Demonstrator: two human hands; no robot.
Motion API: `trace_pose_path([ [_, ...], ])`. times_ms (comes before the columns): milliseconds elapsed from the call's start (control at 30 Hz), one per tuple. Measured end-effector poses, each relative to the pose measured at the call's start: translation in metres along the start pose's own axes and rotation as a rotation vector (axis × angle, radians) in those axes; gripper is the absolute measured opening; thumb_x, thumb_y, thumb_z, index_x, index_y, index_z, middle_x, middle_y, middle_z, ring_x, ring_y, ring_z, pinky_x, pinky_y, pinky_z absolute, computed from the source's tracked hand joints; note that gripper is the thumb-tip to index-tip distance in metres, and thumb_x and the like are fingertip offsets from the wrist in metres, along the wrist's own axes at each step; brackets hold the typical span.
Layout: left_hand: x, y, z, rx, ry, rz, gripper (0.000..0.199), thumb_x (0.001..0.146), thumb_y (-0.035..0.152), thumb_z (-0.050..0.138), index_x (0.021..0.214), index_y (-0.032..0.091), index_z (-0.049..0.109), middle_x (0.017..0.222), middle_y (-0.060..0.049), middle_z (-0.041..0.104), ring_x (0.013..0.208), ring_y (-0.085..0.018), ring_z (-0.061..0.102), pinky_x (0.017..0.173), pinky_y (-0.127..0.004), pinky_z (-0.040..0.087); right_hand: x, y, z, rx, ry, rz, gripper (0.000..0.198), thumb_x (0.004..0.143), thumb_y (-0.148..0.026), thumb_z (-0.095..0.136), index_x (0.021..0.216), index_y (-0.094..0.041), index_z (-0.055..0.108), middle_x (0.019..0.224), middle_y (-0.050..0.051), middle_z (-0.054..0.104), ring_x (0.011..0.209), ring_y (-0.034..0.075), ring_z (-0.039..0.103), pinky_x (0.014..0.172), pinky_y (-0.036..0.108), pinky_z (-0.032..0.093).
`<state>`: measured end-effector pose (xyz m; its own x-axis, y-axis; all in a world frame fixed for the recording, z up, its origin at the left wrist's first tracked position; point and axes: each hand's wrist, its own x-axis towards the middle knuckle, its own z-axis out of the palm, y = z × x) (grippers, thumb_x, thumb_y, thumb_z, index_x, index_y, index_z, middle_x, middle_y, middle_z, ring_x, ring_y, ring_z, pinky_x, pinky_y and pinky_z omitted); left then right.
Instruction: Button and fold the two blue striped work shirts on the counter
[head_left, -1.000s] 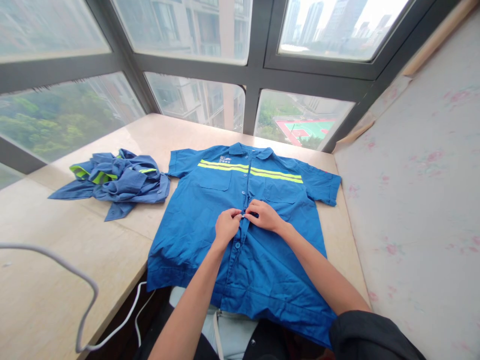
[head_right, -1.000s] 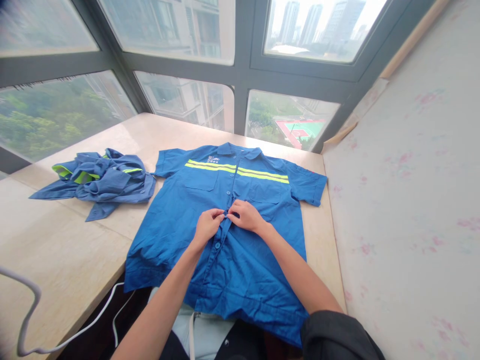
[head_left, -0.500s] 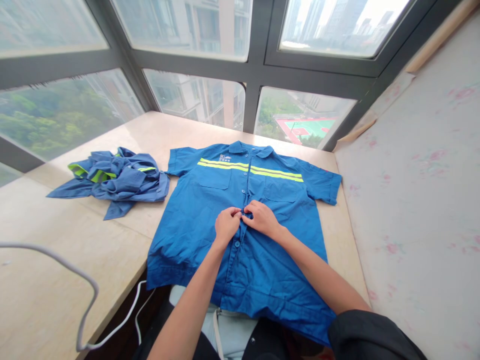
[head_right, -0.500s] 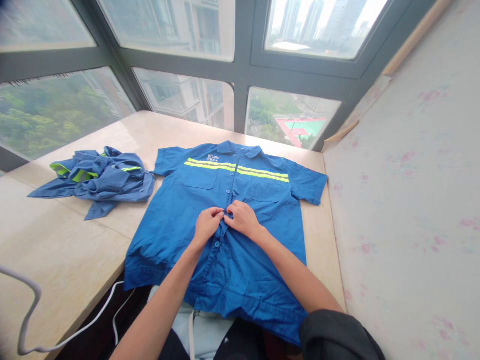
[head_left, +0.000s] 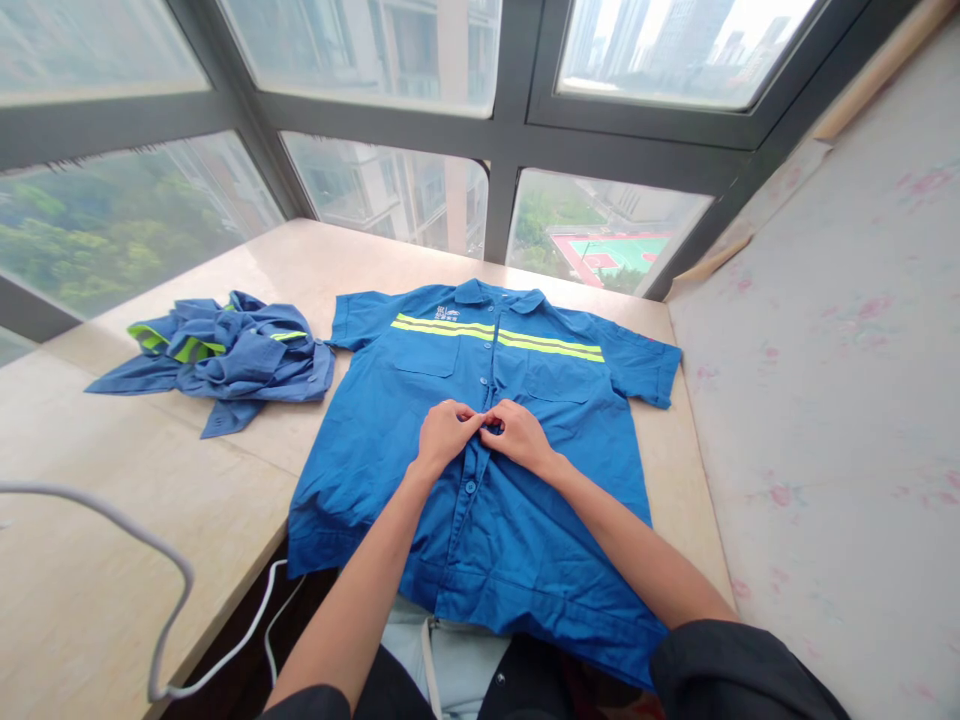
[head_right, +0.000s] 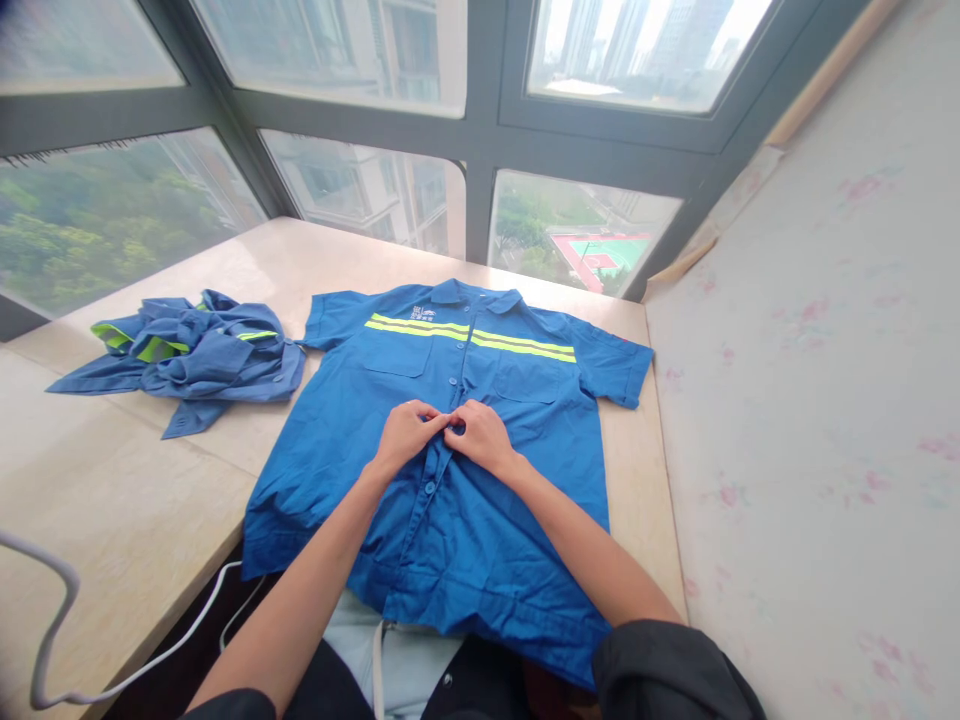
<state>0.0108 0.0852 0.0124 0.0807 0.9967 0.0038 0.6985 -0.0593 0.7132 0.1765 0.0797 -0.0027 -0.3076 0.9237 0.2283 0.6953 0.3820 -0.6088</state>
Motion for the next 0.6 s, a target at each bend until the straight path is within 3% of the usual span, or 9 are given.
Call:
trace_pose_path([
  [233,0.008,-0.004,-0.004,0.083,-0.081,-0.024,0.02,0.084,0.033,0.064,0.077,0.018,0.075,0.082,-0.005,0.074,0.08,-0.018,0.066,0.072,-0.026,0.045,0.0,0.002,-0.002,0.069,-0.005,-0.011,0.007,0.075,-0.011,0.067,0.074,-0.018,0.068,0.073,-0.001,0.061,0.066,0.012,0.054,0.065,0.024,0.042],
  [467,-0.012,-0.003,0.011,0.205,0.139,0.02,0.017,0.089,0.035,0.062,0.09,0.021,0.073,0.097,-0.005,0.068,0.084,-0.017,0.064,0.073,-0.026,0.046,-0.001,0.004,0.0,0.134,0.021,-0.013,0.009,0.085,-0.016,0.065,0.076,-0.019,0.067,0.077,0.0,0.061,0.067,0.013,0.055,0.067,0.025,0.043],
  [600,-0.026,-0.004,0.016,0.329,0.155,0.148,0.025,0.096,0.03,0.049,0.103,0.023,0.072,0.108,-0.007,0.068,0.094,-0.02,0.064,0.079,-0.029,0.048,-0.001,0.007,0.002,0.103,0.07,-0.025,0.011,0.09,-0.022,0.062,0.081,-0.02,0.067,0.08,0.001,0.06,0.07,0.014,0.055,0.069,0.026,0.045],
])
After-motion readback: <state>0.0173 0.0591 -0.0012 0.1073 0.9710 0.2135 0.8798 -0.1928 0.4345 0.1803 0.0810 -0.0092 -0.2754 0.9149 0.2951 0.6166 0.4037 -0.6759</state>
